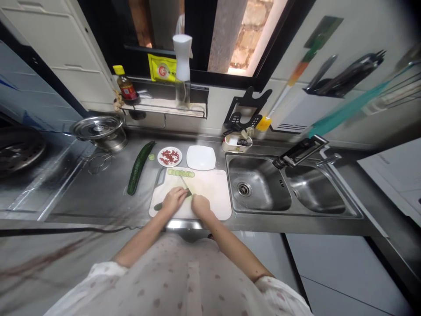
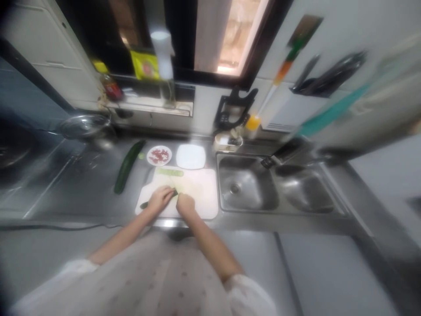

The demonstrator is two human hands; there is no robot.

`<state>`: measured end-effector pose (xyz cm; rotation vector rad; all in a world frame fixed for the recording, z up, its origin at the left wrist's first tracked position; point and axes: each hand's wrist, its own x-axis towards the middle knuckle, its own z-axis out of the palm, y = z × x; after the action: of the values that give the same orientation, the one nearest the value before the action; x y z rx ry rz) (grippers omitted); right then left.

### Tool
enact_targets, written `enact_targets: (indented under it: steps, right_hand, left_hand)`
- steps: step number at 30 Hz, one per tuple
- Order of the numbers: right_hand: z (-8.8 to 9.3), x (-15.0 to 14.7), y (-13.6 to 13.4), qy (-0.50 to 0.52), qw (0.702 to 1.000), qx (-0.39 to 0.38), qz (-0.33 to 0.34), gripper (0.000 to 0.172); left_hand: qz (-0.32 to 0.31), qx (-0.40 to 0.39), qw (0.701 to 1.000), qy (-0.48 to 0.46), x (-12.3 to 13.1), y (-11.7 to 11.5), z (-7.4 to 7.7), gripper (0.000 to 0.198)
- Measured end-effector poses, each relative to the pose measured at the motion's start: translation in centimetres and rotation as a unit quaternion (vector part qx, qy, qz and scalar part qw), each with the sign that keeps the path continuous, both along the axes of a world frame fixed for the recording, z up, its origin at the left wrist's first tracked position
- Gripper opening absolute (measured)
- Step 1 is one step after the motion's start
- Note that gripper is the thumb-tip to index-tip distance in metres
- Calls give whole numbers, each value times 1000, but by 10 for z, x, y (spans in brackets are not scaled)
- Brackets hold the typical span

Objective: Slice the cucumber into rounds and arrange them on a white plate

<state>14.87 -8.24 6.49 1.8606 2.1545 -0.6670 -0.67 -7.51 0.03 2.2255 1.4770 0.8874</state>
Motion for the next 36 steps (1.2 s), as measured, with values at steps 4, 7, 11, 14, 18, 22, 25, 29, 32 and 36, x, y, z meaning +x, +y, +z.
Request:
enact_targets:
  steps: [4, 7, 11, 14, 18, 22, 25, 29, 32, 36]
  right_hand:
    - [1, -3, 3, 5, 1000, 5, -2, 32]
    - [3, -1, 0, 2, 1000, -1, 1, 31]
    - [4, 8, -14, -14, 1000, -9, 1, 30]
    - [2, 15, -24, -24, 999, -20, -6, 28]
    - [0, 16, -26, -31, 999, -25, -9, 28]
    - [1, 8, -15, -23, 1000, -10, -5, 30]
    - [3, 1, -5, -12, 1000, -5, -6, 31]
    - [4, -4, 1, -3, 1000, 1, -6, 32]
    - [3, -3, 0, -1, 1000, 4, -5, 32]
    - [3, 2, -7, -6, 1000, -4, -11, 31]
  left_hand:
    - [2, -1, 1000, 1, 0, -1, 1, 23]
    - [0, 0, 1000, 2, 1, -1, 1, 23]
    - [2, 7, 1000, -1, 1, -1, -1, 22]
    - [3, 8, 1000, -5, 1, 0, -4, 22]
    - [3, 7, 1000, -9, 1, 0, -5, 21]
    - [5, 7, 1000, -11, 2, 0, -4, 22]
    - [2, 6, 1000, -10, 1, 0, -4, 22]
    - [-1, 8, 1000, -8, 1, 0, -3, 22]
    - [-1, 12, 1000, -9, 1, 0, -3, 22]
    - [0, 9, 1000, -12, 1, -1, -2, 21]
